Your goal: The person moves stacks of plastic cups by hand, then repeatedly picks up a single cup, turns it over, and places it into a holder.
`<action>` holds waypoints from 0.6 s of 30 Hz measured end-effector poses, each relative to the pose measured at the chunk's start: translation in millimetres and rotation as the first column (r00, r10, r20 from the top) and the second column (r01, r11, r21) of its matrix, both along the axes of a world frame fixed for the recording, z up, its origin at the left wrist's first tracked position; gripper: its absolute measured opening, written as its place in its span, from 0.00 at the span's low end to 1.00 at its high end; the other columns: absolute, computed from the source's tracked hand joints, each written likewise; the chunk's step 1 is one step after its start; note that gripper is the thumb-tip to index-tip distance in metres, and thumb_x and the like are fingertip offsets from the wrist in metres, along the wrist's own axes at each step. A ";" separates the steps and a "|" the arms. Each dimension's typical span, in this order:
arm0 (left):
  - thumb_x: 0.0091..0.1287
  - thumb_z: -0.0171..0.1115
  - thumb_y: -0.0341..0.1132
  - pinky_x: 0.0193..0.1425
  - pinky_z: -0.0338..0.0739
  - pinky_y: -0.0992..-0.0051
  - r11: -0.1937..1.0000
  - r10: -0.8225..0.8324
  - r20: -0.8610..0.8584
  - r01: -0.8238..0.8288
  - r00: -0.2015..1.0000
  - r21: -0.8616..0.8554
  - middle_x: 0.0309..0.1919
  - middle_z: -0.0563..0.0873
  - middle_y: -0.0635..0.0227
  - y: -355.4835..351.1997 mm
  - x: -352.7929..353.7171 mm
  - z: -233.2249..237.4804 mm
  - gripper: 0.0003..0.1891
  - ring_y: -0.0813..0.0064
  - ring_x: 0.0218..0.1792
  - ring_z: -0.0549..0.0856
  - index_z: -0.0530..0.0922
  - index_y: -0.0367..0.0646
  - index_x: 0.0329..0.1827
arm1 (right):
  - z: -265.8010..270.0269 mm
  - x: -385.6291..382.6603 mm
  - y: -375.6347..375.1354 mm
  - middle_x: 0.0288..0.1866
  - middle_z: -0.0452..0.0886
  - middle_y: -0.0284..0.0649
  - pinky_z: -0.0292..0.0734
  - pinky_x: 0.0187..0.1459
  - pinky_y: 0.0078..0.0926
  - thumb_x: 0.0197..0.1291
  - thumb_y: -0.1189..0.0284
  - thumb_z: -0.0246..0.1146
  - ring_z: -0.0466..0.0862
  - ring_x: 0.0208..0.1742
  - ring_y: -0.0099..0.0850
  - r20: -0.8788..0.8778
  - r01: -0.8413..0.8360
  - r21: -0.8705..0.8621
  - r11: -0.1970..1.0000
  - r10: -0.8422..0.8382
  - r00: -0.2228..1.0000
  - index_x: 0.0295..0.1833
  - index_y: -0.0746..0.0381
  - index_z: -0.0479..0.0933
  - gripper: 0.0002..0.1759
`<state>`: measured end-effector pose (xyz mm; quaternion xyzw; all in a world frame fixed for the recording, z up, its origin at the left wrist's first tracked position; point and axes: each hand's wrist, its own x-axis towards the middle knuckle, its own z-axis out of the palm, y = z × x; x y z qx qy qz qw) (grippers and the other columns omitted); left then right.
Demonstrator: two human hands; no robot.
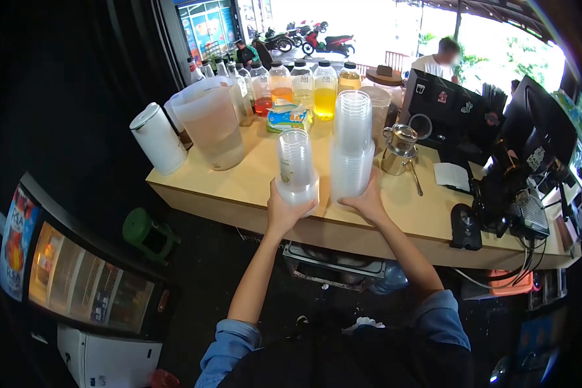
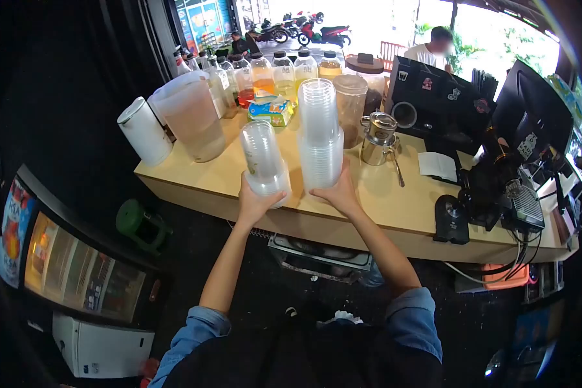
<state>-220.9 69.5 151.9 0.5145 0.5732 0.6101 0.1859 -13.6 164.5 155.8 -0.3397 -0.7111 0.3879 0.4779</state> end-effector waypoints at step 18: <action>0.34 0.82 0.44 0.56 0.75 0.63 0.999 0.000 -0.097 -0.005 0.995 -0.052 0.53 0.78 0.50 46.6 -39.5 -3.0 0.53 0.54 0.54 0.79 0.59 0.36 0.64 | 12.3 -29.9 13.3 0.63 0.62 0.53 0.63 0.62 0.37 0.41 0.74 0.73 0.65 0.65 0.45 0.047 0.196 0.439 0.877 -0.240 0.970 0.65 0.67 0.57 0.45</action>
